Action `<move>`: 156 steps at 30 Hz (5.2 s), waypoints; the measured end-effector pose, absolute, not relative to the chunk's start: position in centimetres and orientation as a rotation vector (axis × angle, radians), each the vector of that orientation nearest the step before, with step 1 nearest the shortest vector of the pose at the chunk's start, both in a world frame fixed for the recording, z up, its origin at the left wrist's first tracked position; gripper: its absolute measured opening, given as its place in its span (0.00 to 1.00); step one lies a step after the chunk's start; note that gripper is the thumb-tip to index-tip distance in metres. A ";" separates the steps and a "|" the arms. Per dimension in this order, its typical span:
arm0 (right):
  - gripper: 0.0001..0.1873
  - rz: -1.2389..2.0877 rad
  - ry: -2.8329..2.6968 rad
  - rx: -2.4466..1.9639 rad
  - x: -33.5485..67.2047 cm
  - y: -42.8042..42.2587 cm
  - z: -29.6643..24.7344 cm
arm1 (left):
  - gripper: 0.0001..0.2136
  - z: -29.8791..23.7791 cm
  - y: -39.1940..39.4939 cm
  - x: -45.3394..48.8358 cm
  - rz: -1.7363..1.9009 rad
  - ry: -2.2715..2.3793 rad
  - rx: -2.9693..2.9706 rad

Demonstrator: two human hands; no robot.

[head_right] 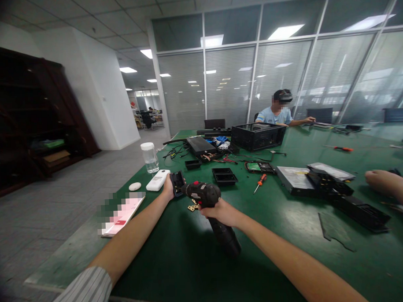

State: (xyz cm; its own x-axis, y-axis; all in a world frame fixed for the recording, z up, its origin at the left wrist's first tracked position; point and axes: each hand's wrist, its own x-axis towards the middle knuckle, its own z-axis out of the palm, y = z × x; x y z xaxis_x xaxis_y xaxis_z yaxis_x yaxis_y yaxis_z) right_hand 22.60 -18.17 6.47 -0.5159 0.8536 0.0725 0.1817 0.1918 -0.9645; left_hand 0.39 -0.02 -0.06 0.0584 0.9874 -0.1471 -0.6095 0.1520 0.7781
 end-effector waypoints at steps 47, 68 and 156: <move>0.06 1.375 -1.829 -0.952 22.6 -18.1 6.3 | 0.22 -0.2 0.3 0.4 1.324 0.794 0.612; 0.08 1.362 -1.824 -0.986 22.6 -18.1 6.4 | 0.21 -0.3 0.2 0.4 1.339 0.779 0.630; 0.05 1.344 -1.873 -0.933 22.8 -17.7 6.1 | 0.22 -0.4 0.2 0.4 1.338 0.792 0.658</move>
State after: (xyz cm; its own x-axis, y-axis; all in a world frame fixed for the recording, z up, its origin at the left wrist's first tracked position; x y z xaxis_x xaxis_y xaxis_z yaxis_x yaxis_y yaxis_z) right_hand 22.76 -17.73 6.08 -0.5410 0.8357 0.0948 0.1779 0.2239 -0.9582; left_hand 0.36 0.23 -0.40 0.0523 0.9913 -0.1206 -0.5829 0.1283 0.8023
